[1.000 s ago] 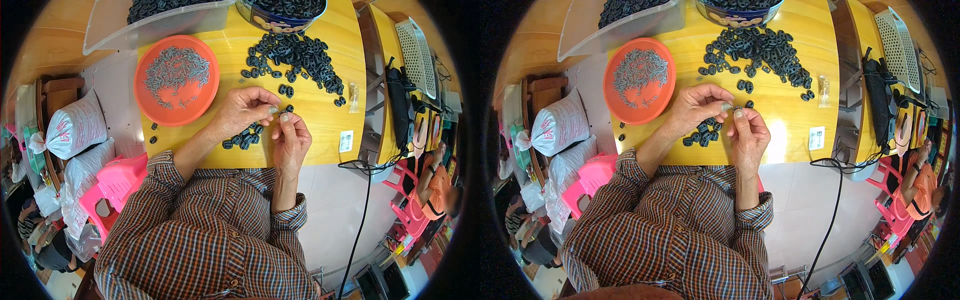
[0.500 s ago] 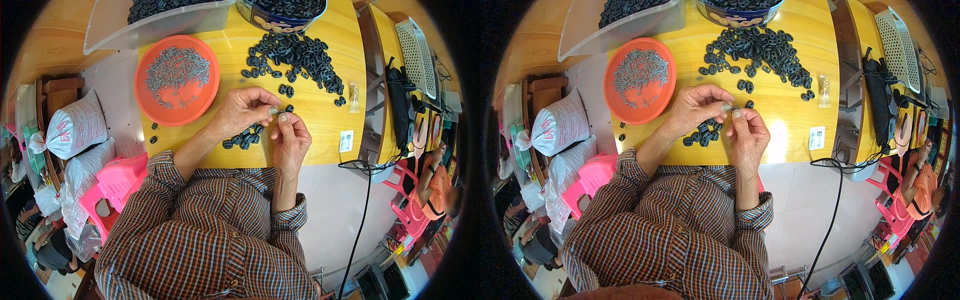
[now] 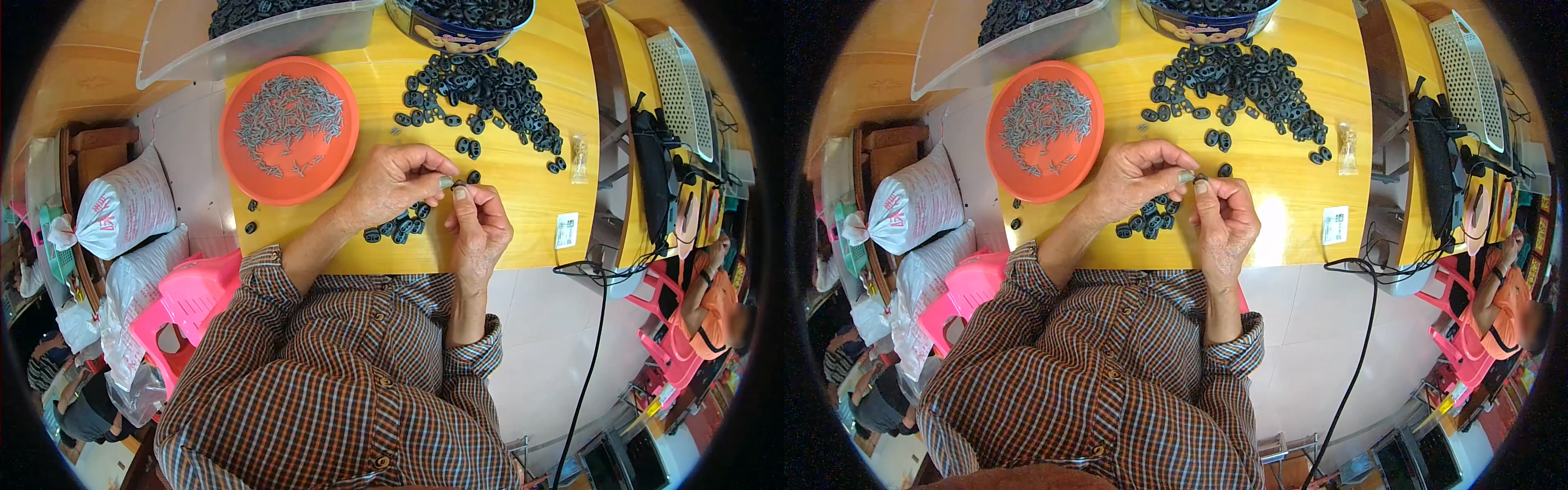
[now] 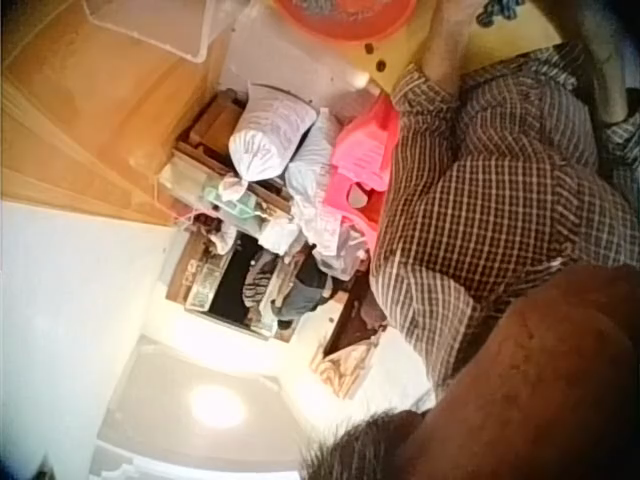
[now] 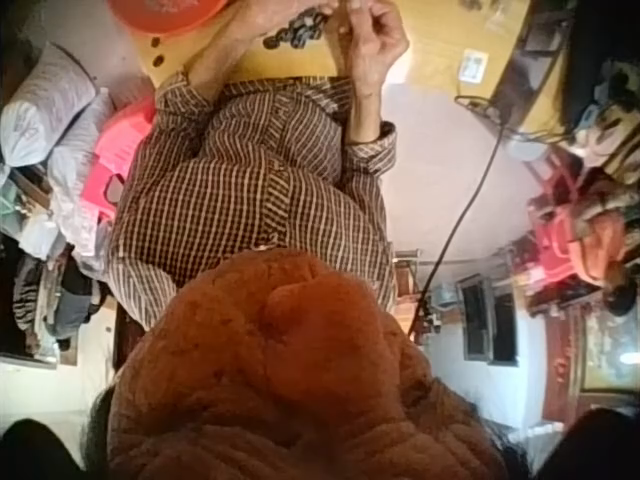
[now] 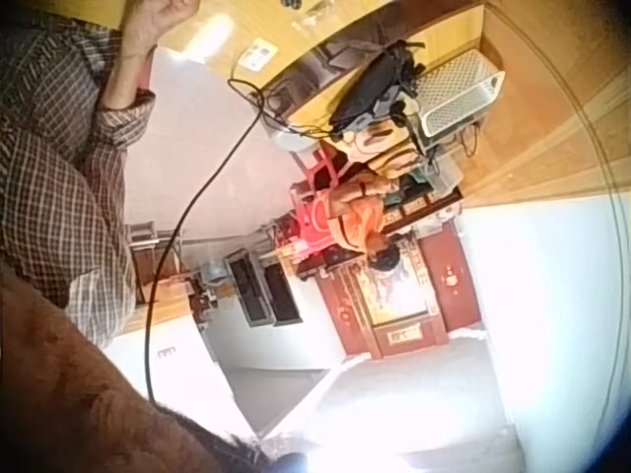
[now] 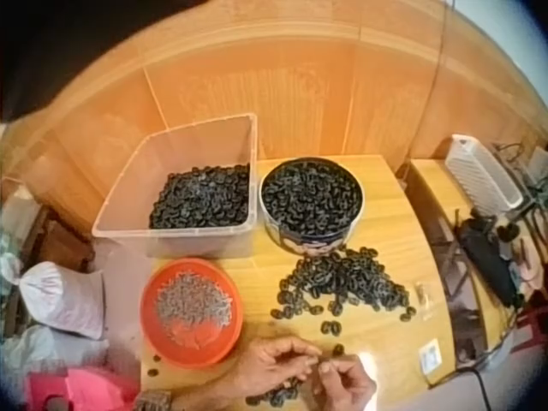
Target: Assembling small silver screws into black plastic components at a workbench.
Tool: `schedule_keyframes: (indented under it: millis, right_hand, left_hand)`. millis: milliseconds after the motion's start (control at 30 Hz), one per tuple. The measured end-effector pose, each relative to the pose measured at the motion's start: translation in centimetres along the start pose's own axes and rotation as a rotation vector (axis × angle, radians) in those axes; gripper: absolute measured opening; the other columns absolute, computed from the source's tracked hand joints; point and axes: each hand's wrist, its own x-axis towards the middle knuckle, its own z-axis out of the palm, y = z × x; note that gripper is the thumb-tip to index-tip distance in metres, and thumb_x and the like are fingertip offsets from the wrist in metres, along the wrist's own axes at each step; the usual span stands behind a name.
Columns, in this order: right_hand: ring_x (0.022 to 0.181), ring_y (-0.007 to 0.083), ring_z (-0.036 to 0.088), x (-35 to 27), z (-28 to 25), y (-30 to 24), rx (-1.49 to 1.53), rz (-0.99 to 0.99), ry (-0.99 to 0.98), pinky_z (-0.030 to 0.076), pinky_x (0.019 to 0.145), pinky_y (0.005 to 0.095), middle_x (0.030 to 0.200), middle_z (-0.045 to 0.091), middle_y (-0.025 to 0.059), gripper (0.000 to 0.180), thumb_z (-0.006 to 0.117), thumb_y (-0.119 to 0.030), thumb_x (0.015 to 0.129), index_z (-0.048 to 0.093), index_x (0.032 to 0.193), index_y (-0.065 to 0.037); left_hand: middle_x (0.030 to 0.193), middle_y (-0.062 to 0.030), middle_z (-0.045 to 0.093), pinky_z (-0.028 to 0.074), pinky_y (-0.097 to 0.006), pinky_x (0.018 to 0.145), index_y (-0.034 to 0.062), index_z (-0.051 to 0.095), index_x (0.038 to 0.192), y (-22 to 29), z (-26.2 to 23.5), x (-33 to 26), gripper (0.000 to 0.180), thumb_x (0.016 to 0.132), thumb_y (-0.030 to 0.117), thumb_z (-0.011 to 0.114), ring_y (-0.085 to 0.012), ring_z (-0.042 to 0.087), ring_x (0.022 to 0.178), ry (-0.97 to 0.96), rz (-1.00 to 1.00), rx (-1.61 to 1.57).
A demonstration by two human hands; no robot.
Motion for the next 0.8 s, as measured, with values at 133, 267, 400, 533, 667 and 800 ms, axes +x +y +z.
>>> schedule_keyframes:
  millis: [133,267,400,533,667,800]
  right_hand:
    - [0.053,0.0050,0.045,0.0,-0.1,-0.1,-0.101,-0.058,-0.019,0.037,0.048,0.0178,0.074,0.056,0.0004,0.008,0.062,-0.007,0.088,0.060,0.083,0.000]
    - [0.052,0.0052,0.045,-0.1,0.0,-0.7,-0.036,0.026,-0.025,0.035,0.048,0.0178,0.071,0.055,0.0012,0.010,0.061,-0.009,0.089,0.060,0.085,0.000]
    - [0.053,0.0061,0.044,-0.1,-0.2,-0.3,0.087,0.123,-0.009,0.035,0.050,0.0180,0.068,0.054,0.0017,0.012,0.059,-0.010,0.091,0.059,0.089,0.001]
    - [0.054,0.0067,0.044,0.0,-0.4,0.1,0.144,0.104,-0.030,0.036,0.052,0.0182,0.067,0.054,0.0016,0.011,0.058,-0.009,0.091,0.059,0.091,0.001]
    - [0.054,0.0069,0.044,0.0,-0.5,0.1,0.149,0.109,-0.041,0.036,0.052,0.0183,0.068,0.054,0.0016,0.010,0.058,-0.008,0.091,0.059,0.091,0.001]
    - [0.054,0.0067,0.044,0.0,-0.4,0.4,0.134,0.092,-0.052,0.037,0.052,0.0183,0.070,0.056,0.0017,0.009,0.058,-0.007,0.091,0.059,0.091,0.002]
  left_hand:
    - [0.080,-0.0039,0.063,0.052,-0.021,0.061,-0.0021,0.062,0.100,-0.1,-0.1,-0.1,0.013,0.089,0.000,0.057,-0.0077,0.060,0.067,-0.012,0.004,0.025]
    - [0.077,-0.0029,0.062,0.051,-0.021,0.059,-0.0019,0.061,0.101,0.2,0.3,0.0,0.013,0.089,0.001,0.057,-0.0074,0.059,0.065,0.006,0.005,-0.057]
    - [0.074,-0.0016,0.059,0.050,-0.020,0.057,-0.0016,0.061,0.101,0.0,0.6,0.0,0.012,0.090,0.003,0.057,-0.0068,0.057,0.062,-0.025,0.015,-0.075]
    - [0.073,-0.0012,0.059,0.049,-0.020,0.056,-0.0013,0.061,0.100,0.1,0.6,0.0,0.012,0.091,0.006,0.057,-0.0062,0.056,0.062,-0.026,0.012,-0.042]
    - [0.072,-0.0007,0.058,0.049,-0.020,0.053,-0.0007,0.061,0.098,0.1,0.6,0.0,0.013,0.092,0.010,0.057,-0.0054,0.055,0.061,-0.016,0.011,0.008]
    - [0.071,-0.0001,0.057,0.048,-0.020,0.052,-0.0008,0.060,0.098,0.1,0.7,0.0,0.014,0.093,0.012,0.056,-0.0049,0.054,0.060,0.000,0.004,0.055]
